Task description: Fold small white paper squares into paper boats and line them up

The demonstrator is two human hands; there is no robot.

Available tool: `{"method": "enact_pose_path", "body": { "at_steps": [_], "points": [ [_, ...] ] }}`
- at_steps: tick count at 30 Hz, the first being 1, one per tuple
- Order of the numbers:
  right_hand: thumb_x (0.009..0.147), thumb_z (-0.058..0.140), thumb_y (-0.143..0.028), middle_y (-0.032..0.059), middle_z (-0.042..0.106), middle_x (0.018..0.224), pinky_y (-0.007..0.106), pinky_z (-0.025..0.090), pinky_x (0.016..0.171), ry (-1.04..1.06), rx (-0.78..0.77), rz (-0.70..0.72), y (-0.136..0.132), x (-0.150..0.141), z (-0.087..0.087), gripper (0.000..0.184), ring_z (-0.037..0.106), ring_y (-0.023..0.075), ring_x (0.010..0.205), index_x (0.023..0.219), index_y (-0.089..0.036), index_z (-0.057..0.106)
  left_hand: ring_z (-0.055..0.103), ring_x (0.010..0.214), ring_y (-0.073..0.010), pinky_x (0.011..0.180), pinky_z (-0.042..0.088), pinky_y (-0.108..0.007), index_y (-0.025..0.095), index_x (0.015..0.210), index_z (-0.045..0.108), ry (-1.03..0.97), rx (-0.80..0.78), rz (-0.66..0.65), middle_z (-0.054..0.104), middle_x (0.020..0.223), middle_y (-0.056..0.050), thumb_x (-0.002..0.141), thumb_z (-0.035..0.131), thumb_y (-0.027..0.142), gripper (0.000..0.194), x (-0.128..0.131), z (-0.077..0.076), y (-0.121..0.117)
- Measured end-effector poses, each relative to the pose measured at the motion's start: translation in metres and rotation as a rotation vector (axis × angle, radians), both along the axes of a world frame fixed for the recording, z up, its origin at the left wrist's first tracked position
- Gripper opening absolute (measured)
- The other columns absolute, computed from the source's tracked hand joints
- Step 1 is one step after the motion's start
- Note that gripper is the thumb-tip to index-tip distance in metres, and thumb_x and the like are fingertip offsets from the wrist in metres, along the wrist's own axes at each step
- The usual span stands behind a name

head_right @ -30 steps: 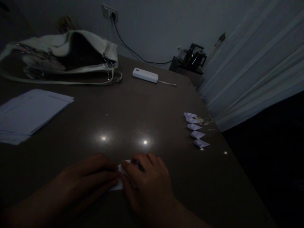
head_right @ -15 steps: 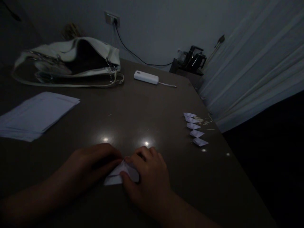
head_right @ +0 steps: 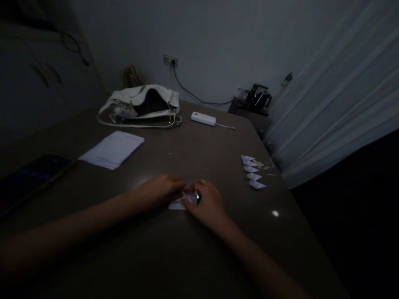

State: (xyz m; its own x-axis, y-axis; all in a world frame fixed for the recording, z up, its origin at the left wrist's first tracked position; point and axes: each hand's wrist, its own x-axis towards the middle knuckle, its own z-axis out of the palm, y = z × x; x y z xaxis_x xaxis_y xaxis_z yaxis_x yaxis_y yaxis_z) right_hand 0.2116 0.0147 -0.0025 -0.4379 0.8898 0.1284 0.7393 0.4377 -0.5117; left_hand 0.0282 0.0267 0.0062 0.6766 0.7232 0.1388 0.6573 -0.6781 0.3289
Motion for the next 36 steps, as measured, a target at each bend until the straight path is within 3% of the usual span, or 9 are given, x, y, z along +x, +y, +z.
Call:
{"method": "enact_pose_path", "body": {
  "at_steps": [10,17,20,22,28,36],
  "points": [
    [0.069,0.066,-0.033,0.0022,0.056,0.083,0.024,0.035,0.065,0.016,-0.043,0.030,0.006,0.001,-0.003,0.025,0.048,0.0115,0.073,0.088,-0.017,0.063,0.055,0.067,-0.0139,0.057,0.035,-0.021,0.013,0.074,0.058,0.015,-0.045,-0.009,0.061,0.075,-0.005,0.079,0.048,0.014,0.012,-0.011,0.006,-0.015],
    [0.067,0.068,-0.031,0.0022,0.057,0.084,0.025,0.036,0.067,0.064,0.060,-0.015,0.005,0.002,-0.017,0.025,0.049,0.0115,0.073,0.089,-0.018,0.064,0.055,0.064,-0.0143,0.054,0.034,-0.021,0.014,0.074,0.062,-0.021,-0.125,0.001,0.062,0.070,-0.004,0.072,0.060,0.028,0.014,-0.029,0.002,-0.008],
    [0.068,0.067,-0.031,0.0020,0.056,0.084,0.025,0.037,0.068,0.088,0.113,-0.023,0.004,0.001,-0.021,0.024,0.049,0.0116,0.074,0.088,-0.018,0.064,0.055,0.067,-0.0135,0.059,0.036,-0.021,0.014,0.085,0.063,-0.148,-0.157,0.045,0.062,0.076,-0.004,0.077,0.054,0.029,0.019,-0.022,-0.002,0.000],
    [0.068,0.067,-0.031,0.0021,0.056,0.084,0.024,0.038,0.068,0.101,0.135,-0.019,0.002,0.001,-0.020,0.025,0.049,0.0116,0.074,0.088,-0.017,0.062,0.055,0.072,-0.0137,0.063,0.037,-0.021,0.014,0.090,0.063,-0.216,-0.125,-0.007,0.061,0.082,-0.004,0.078,0.053,0.028,0.021,-0.013,-0.006,0.002],
    [0.069,0.066,-0.036,0.0046,0.057,0.087,0.025,0.040,0.069,0.126,0.187,-0.045,-0.001,0.008,-0.013,0.030,0.051,0.0126,0.076,0.089,-0.015,0.059,0.053,0.072,-0.0139,0.063,0.037,-0.021,0.013,0.087,0.063,-0.258,-0.094,-0.020,0.057,0.081,-0.004,0.078,0.054,0.035,0.025,-0.003,-0.018,0.003],
    [0.069,0.064,-0.032,0.0015,0.059,0.068,0.021,0.039,0.055,0.218,0.037,-0.152,0.009,0.009,-0.018,0.020,0.052,0.0103,0.060,0.076,-0.015,0.060,0.052,0.071,-0.0149,0.060,0.037,-0.023,0.013,0.086,0.060,-0.274,-0.087,0.041,0.058,0.079,-0.005,0.077,0.055,0.039,0.028,-0.006,-0.021,0.005]
  ]
}}
